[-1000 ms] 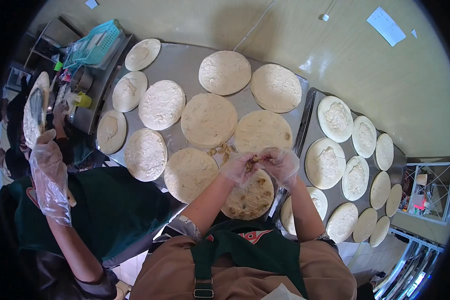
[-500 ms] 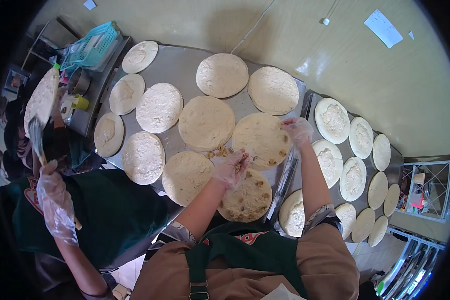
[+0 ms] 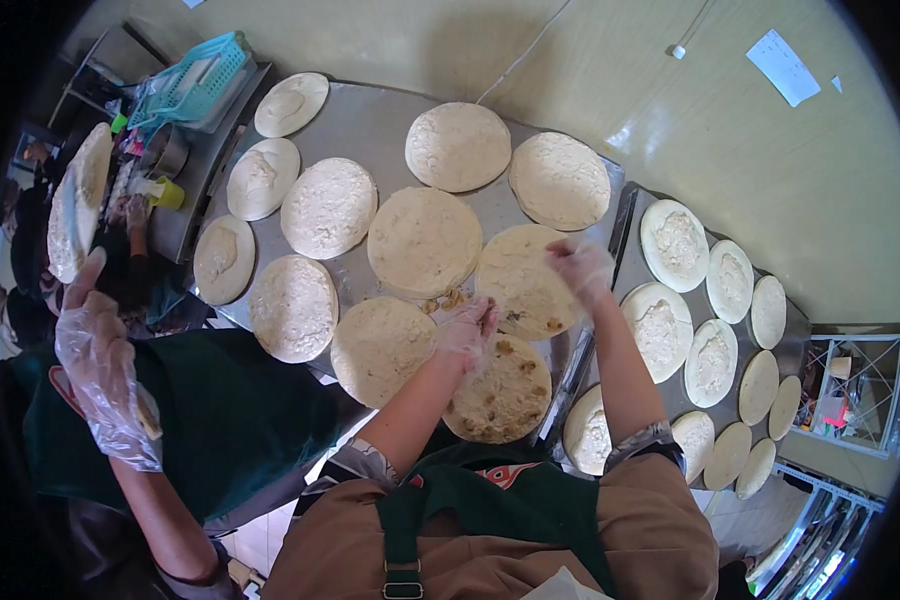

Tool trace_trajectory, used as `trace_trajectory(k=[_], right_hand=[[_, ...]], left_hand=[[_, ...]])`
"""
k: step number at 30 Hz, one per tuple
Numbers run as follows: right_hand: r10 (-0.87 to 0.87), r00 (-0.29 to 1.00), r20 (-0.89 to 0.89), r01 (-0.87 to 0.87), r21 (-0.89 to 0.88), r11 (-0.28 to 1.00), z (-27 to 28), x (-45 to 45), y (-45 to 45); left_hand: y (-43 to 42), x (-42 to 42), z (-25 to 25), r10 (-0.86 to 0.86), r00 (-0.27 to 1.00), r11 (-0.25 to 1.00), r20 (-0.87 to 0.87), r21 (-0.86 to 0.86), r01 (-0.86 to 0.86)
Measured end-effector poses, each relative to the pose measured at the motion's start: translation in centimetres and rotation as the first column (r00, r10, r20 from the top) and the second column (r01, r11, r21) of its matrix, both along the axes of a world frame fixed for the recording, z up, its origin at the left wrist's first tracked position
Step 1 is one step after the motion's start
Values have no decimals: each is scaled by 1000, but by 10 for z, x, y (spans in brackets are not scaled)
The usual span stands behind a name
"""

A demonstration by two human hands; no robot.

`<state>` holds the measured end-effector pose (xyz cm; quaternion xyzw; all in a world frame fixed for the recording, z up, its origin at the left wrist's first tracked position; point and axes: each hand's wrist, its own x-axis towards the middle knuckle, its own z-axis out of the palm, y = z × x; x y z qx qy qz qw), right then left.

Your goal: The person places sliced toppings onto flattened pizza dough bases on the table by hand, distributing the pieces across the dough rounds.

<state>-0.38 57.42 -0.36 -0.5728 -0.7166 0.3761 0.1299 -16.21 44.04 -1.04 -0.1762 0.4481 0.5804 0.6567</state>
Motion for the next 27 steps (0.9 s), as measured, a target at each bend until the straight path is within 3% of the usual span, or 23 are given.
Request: trace_trajectory(k=[1, 3, 7, 9, 13, 15, 16, 18, 19, 21, 23, 24, 26, 27], right_hand=[[120, 975, -186, -129, -38, 991, 4, -6, -12], [251, 948, -195, -275, -103, 956, 22, -20, -36], [292, 918, -269, -312, -32, 950, 24, -31, -60], [244, 938, -247, -268, -72, 961, 24, -36, -62], [198, 943, -267, -240, -138, 961, 37, -36, -63], [190, 959, -210, -235, -217, 948, 39, -34, -59], [191, 959, -209, -236, -216, 948, 38, -34, -57], [-30, 896, -443, -140, -347, 927, 35, -34, -51], [-26, 896, -443, -144, -346, 927, 26, -33, -42], [-204, 885, -418, 46, -357, 933, -4, -26, -16], [-176, 917, -359, 134, -140, 981, -23, -18, 10], [-174, 917, -359, 131, -142, 981, -20, -18, 16], [-44, 998, 33, 39, 146, 989, -14, -20, 28], [-42, 999, 33, 37, 146, 989, -20, -23, 34]], left_hand=[[2, 2, 5, 2, 1000, 1000, -2, -1, -2], [5, 4, 13, 6, 999, 1000, 37, -22, -5], [5, 5, 17, -55, 998, 997, -18, 51, 56], [4, 1, 25, -141, 989, 974, 36, 183, 133], [-2, -8, 21, -164, 981, 966, 105, 216, 139], [-7, -14, 11, -221, 928, 954, 300, 265, 141], [-8, -14, 10, -220, 928, 954, 301, 266, 139], [-11, -15, 10, -169, 920, 954, 353, 293, 62], [-11, -16, 11, -165, 921, 954, 352, 294, 58], [-14, -21, 12, -129, 940, 969, 318, 241, 51], [-19, -27, 13, -95, 950, 972, 297, 233, 25], [-21, -29, 13, -68, 959, 974, 276, 227, 4], [-23, -32, 9, -40, 958, 972, 283, 232, -28], [-24, -33, 6, -13, 956, 970, 292, 236, -58]])
